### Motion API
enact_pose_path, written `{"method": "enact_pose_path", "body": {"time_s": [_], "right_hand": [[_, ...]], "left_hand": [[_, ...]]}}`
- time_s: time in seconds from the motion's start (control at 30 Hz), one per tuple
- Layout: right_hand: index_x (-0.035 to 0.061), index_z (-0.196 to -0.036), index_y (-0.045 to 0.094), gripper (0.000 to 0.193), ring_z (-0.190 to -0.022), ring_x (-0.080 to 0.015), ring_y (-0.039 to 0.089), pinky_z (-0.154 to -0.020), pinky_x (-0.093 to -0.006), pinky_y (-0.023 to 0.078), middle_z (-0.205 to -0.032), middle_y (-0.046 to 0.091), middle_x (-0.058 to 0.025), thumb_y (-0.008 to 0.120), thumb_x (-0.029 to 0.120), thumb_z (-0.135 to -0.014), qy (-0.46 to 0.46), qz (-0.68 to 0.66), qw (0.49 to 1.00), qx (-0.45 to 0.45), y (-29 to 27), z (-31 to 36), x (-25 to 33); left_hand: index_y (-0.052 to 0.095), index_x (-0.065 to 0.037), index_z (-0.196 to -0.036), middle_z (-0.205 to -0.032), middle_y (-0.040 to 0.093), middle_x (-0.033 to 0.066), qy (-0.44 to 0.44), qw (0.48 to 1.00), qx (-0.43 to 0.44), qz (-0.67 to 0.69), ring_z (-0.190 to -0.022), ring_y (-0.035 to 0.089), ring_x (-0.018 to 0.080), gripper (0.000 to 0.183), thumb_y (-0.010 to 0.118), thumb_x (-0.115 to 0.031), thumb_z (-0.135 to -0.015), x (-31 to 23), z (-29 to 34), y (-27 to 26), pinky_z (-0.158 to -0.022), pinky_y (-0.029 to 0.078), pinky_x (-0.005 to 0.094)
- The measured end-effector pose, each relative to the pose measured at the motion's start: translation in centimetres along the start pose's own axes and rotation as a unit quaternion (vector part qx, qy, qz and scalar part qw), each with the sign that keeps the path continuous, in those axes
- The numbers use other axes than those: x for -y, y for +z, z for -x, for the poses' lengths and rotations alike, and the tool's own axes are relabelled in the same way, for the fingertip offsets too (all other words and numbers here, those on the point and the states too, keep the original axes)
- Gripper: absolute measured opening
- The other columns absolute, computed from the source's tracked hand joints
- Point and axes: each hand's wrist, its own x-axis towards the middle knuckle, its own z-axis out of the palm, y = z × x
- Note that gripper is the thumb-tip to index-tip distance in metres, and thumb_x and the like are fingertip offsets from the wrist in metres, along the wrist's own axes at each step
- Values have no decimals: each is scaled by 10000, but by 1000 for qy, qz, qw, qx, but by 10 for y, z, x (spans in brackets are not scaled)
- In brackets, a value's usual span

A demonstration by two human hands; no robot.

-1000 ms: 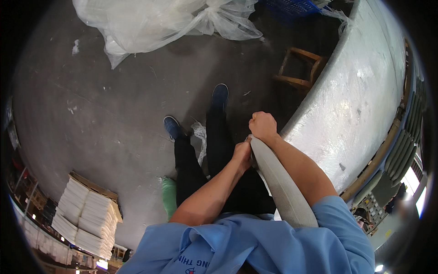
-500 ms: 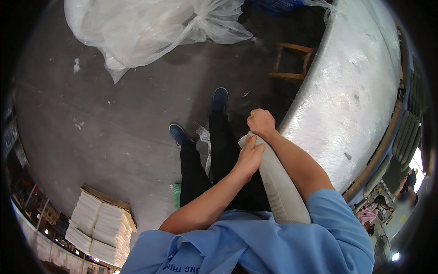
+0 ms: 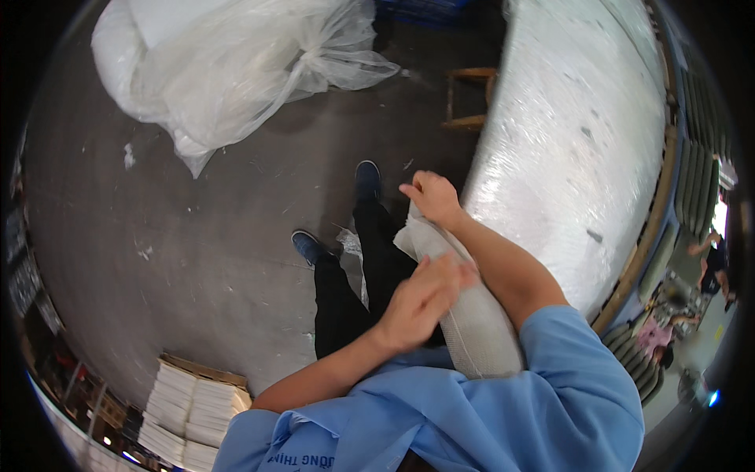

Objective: The person inserts rectangular foam inserts into pillow covers one at a time, adjusts the edges, and stacks the finished pillows on a nearby pile. The process is repeated for multiple units in a factory setting.

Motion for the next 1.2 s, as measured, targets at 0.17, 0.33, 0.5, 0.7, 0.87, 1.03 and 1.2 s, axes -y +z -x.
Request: {"method": "enact_pose_path", "body": {"time_s": [0.17, 0.33, 0.5, 0.7, 0.87, 1.03, 1.2], "right_hand": [[42, -959, 699, 292, -819, -323, 657, -762, -423, 530, -867, 668, -151, 702, 334, -961, -62, -107, 990, -70, -87, 61, -2], [77, -1136, 746, 328, -944, -277, 712, -842, -392, 553, -1037, 751, -160, 673, 353, -974, 100, -69, 991, 58, -207, 201, -28], [-13, -1047, 777, 376, -903, -193, 689, -830, -358, 545, -923, 761, -109, 644, 337, -1014, 273, -170, 945, -66, -254, 372, -60], [-20, -927, 783, 565, -845, -167, 659, -802, -320, 509, -861, 734, -73, 584, 496, -1044, 295, -309, 809, -404, -165, 486, -82], [-15, -908, 778, 571, -837, -202, 658, -799, -338, 500, -873, 728, -110, 554, 491, -1047, 226, -493, 613, -575, -121, 494, -70], [-34, -927, 756, 410, -842, -207, 647, -820, -348, 492, -897, 721, -119, 624, 347, -1002, 190, -587, 470, -631, -62, 507, -44], [-18, -987, 749, 248, -1082, -193, 639, -962, -330, 481, -1115, 720, -102, 669, 216, -968, 223, -564, 483, -632, 17, 531, 14]], "left_hand": [[706, 1, -1125, -1200, 698, 173, 158, 979, -2, -126, -1239, 599, 357, 507, 316, -316, -1064, -14, -14, 14, -1190, 297, 522], [692, 18, -1088, -1157, 689, 188, 171, 978, 11, -119, -1170, 611, 336, 502, 273, -258, -1071, -18, -28, 19, -1125, 379, 419], [692, 11, -1143, -1145, 686, 199, 127, 987, -11, -102, -1153, 616, 356, 454, 329, -255, -1089, -20, -23, 21, -1075, 406, 382], [680, 20, -1170, -1200, 686, 152, 247, 955, 26, -159, -1130, 630, 273, 491, 301, -287, -1115, -74, 12, 54, -1021, 453, 365], [694, 23, -1110, -1100, 710, 146, 230, 965, 23, -123, -1051, 648, 251, 472, 328, -275, -1110, -65, 11, 52, -966, 476, 354], [705, 33, -1056, -1049, 722, 127, 166, 976, 37, -133, -1040, 640, 214, 441, 375, -256, -1102, -78, 23, 41, -978, 461, 331], [734, -6, -1115, -1308, 660, 146, 85, 973, 134, -170, -1239, 584, 236, 258, 531, -145, -1037, -81, 43, 11, -1105, 390, 358]]}}
